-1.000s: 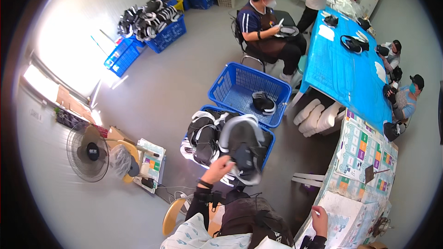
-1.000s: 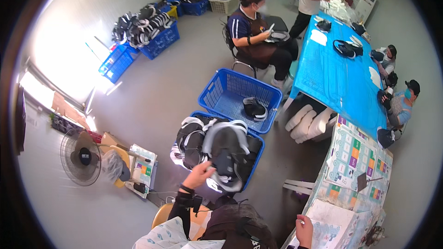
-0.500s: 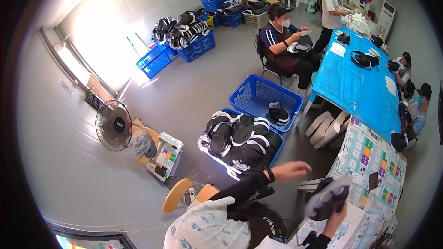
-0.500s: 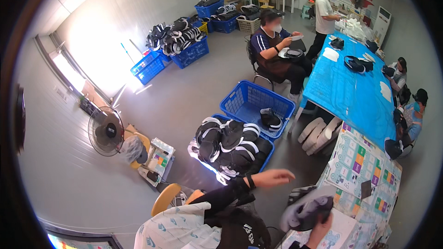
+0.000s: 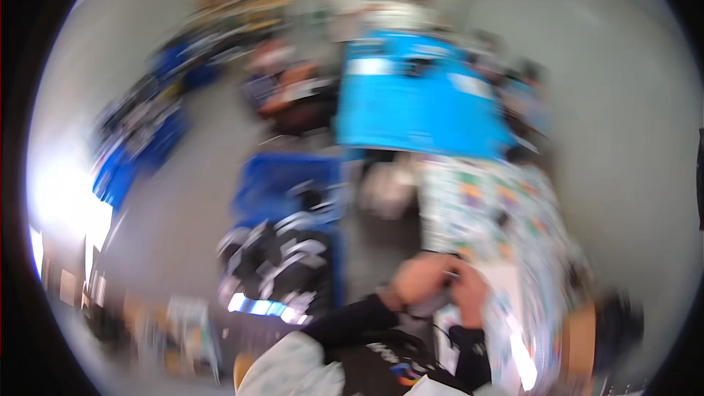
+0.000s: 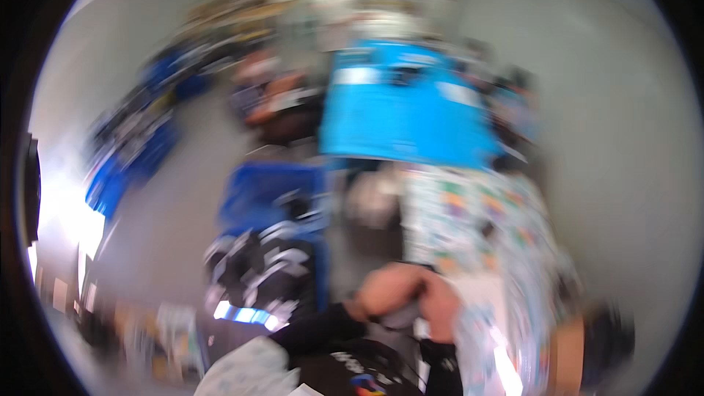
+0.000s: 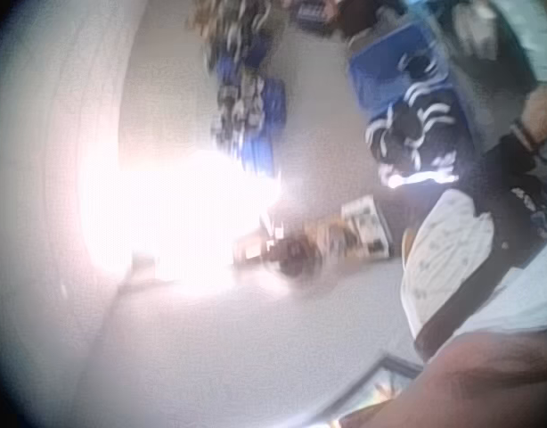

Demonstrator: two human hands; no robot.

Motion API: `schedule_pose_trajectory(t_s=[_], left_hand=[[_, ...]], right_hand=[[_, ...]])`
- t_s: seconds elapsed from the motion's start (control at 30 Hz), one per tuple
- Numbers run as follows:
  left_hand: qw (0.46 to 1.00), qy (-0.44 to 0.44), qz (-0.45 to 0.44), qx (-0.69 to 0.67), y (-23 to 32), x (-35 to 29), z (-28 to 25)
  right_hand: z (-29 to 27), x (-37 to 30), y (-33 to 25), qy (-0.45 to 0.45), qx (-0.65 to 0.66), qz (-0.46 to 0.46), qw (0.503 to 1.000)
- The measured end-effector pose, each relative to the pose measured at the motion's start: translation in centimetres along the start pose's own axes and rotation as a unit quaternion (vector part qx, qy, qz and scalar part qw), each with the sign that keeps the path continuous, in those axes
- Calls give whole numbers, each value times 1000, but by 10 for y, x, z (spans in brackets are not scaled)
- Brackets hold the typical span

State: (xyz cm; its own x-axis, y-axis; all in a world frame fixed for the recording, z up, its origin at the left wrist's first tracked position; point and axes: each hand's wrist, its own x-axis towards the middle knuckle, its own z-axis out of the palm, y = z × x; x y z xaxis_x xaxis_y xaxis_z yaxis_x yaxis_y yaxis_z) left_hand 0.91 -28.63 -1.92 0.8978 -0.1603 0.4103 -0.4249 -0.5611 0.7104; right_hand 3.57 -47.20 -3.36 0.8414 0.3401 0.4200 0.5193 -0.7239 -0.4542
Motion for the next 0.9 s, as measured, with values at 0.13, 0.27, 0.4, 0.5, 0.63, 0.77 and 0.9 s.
schedule_pose_trajectory(t_s=[0.13, 0.27, 0.4, 0.5, 0.63, 0.77, 0.9], left_hand=[[997, 36, 63, 33, -32, 0, 6], [998, 4, 66, 12, -18, -6, 3], [978, -128, 162, 8, 21, -2, -2], [958, -169, 231, 16, 29, 0, -3], [948, -167, 271, 27, 19, -7, 8], [967, -130, 211, -53, -2, -13, 27], [989, -107, 74, -73, -4, -15, 13]], right_hand=[[8, -16, 15, 87, 35, -110, 989], [3, -46, 0, 154, 121, -5, 981], [-22, -85, 3, 161, 181, 132, 961], [-34, -101, 0, 175, 200, 180, 947], [-45, -114, -4, 172, 201, 153, 952], [-46, -108, 2, 79, 254, 144, 953], [-42, -84, 6, 21, 297, 161, 941]])
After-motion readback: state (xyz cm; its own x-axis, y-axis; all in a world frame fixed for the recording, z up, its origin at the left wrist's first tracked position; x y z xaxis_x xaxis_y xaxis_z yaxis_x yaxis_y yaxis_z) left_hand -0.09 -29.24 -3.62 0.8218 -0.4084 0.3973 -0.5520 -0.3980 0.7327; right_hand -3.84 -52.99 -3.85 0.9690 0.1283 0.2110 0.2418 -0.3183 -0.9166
